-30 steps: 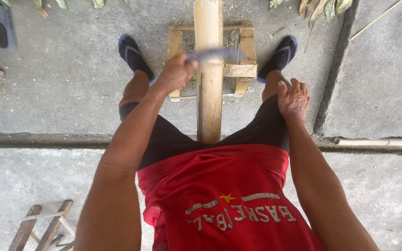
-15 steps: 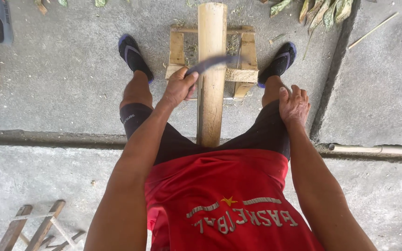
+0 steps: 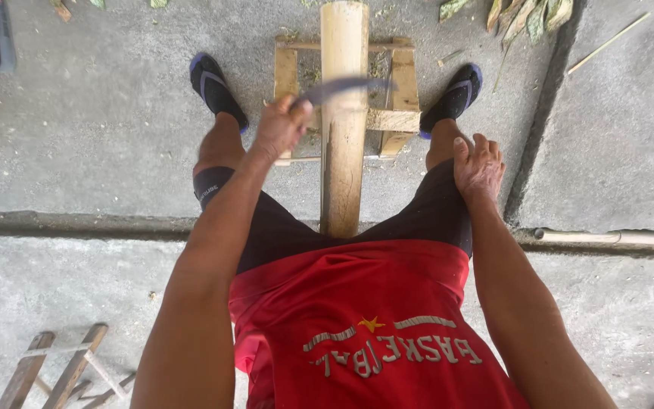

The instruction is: Carving a piece of bamboo or wood using a curved blade.

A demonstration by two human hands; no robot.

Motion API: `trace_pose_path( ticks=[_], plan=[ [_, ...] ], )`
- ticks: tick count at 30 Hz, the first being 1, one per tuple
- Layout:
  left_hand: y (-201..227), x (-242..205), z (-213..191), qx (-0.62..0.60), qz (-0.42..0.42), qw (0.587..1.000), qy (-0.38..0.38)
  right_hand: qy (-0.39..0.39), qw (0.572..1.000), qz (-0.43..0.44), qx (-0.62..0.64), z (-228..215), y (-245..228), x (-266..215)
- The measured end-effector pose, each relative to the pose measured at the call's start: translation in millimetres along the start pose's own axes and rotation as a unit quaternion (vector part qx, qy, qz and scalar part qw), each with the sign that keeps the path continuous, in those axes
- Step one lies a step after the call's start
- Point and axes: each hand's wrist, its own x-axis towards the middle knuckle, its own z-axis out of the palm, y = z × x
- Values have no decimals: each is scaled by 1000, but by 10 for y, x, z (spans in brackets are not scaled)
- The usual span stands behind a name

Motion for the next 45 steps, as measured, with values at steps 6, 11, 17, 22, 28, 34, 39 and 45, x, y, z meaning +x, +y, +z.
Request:
trace_pose_path(
  ticks=[6, 11, 17, 22, 28, 34, 39, 45],
  plan=[
    [147, -197, 115, 2, -66, 996, -56, 15, 1000, -8, 4, -22, -35, -30],
    [-193, 203, -12, -55, 35, 998, 24, 2, 1000, 2, 0, 29, 43, -48],
    [161, 169, 15, 3, 39, 998, 43, 23, 1000, -18, 8, 71, 94, -38],
    [-13, 260, -78, 10, 28, 999, -18, 18, 1000, -19, 5, 48, 36, -34],
    [58, 169, 50, 24, 3, 999, -31, -21, 1000, 1, -5, 25, 17, -4],
    [-49, 109, 176, -172, -6, 985, 24, 6, 1000, -22, 0, 37, 72, 35],
    [-114, 136, -17, -52, 25, 998, 27, 2, 1000, -23, 2, -56, -42, -17],
    [-166, 375, -205, 47, 26, 998, -40, -8, 1000, -17, -10, -27, -32, -11]
  ],
)
